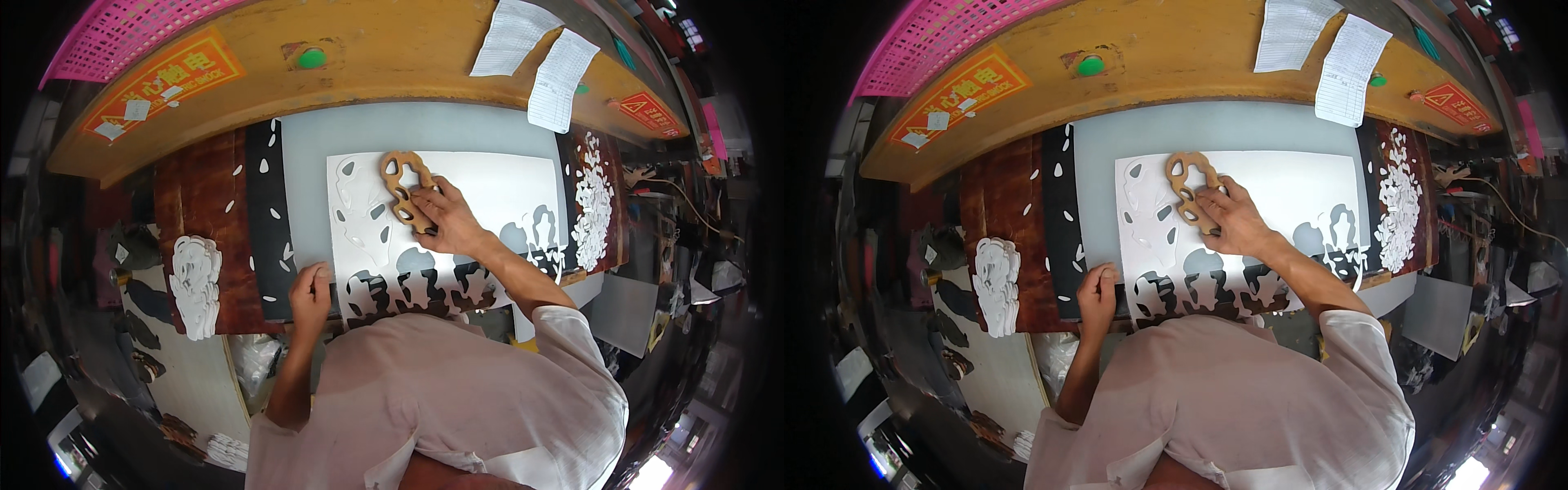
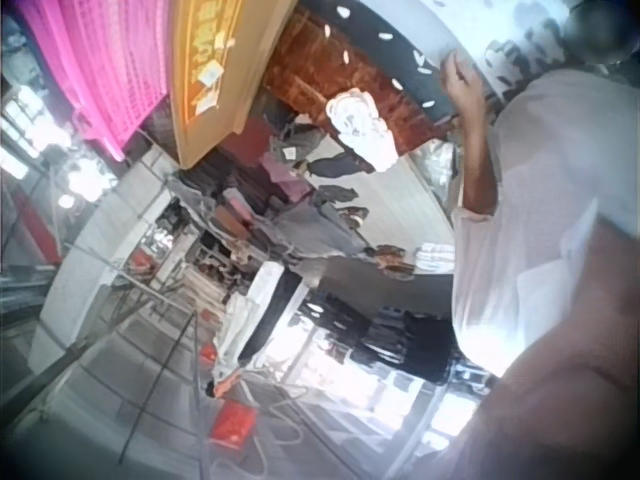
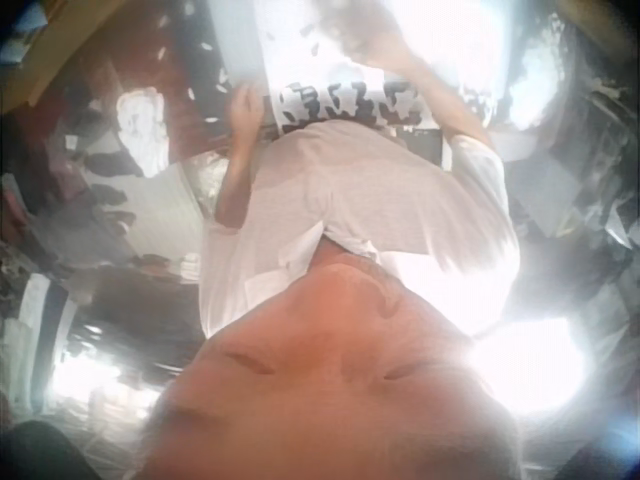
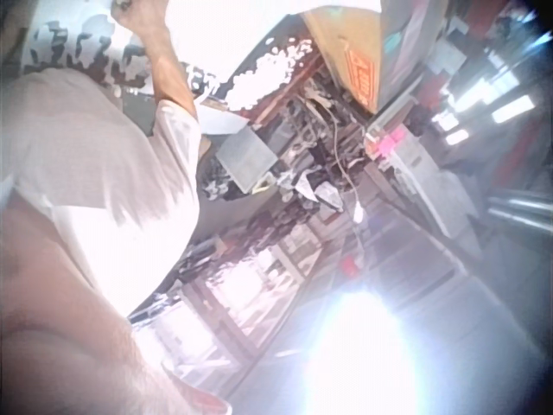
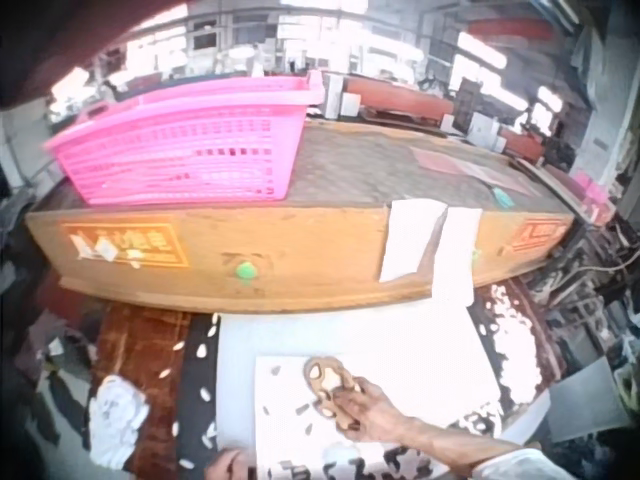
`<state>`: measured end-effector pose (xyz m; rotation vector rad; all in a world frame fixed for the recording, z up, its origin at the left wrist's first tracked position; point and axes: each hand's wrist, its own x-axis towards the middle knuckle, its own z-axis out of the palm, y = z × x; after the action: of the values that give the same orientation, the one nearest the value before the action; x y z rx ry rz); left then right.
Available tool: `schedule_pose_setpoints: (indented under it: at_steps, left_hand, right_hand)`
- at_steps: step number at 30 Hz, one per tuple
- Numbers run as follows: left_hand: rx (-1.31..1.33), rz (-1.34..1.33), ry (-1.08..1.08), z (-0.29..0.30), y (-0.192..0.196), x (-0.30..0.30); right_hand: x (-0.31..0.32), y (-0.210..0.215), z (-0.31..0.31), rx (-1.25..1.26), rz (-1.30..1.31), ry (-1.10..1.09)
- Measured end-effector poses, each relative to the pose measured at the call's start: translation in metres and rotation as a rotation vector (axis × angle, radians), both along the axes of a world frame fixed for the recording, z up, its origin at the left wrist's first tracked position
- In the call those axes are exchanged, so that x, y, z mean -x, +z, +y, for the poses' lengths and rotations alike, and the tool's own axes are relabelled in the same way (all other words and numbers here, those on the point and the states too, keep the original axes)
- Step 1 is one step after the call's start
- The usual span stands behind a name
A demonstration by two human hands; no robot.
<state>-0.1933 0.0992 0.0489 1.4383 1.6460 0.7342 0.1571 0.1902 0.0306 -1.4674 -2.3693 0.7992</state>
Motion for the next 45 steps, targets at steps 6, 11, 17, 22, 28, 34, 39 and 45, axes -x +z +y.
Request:
schedule_pose_setpoints:
  at_steps: [6,11,17,22,28,34,39,45]
  left_hand:
    - [0.011,-0.056,0.104,-0.03,-0.005,-0.008]
    - [-0.023,0.064,0.132,-0.063,0.002,-0.013]
    - [-0.275,0.311,-0.085,-0.08,-0.021,-0.01]
    - [-0.288,0.363,0.018,-0.087,-0.038,-0.013]
    - [-0.405,0.488,0.054,-0.099,-0.059,-0.003]
    - [-0.485,0.5,0.047,-0.102,-0.081,-0.002]
    - [-0.515,0.574,0.051,-0.1,-0.079,-0.006]
    - [-0.514,0.671,0.046,-0.103,-0.074,-0.008]
  right_hand:
    - [-0.02,0.001,-0.003,-0.002,0.29,-0.051]
    - [-0.082,0.008,-0.029,0.215,0.353,-0.568]
    - [-0.119,0.009,-0.108,0.299,0.526,-0.95]
    - [-0.11,0.0,-0.159,0.279,0.684,-1.003]
    - [-0.113,0.011,-0.2,0.185,0.681,-0.855]
    - [-0.172,0.058,-0.228,-0.377,0.786,-1.238]
    - [-0.204,0.083,-0.228,-0.485,0.631,-1.158]
    - [-0.169,0.029,-0.278,-0.224,0.327,-0.943]
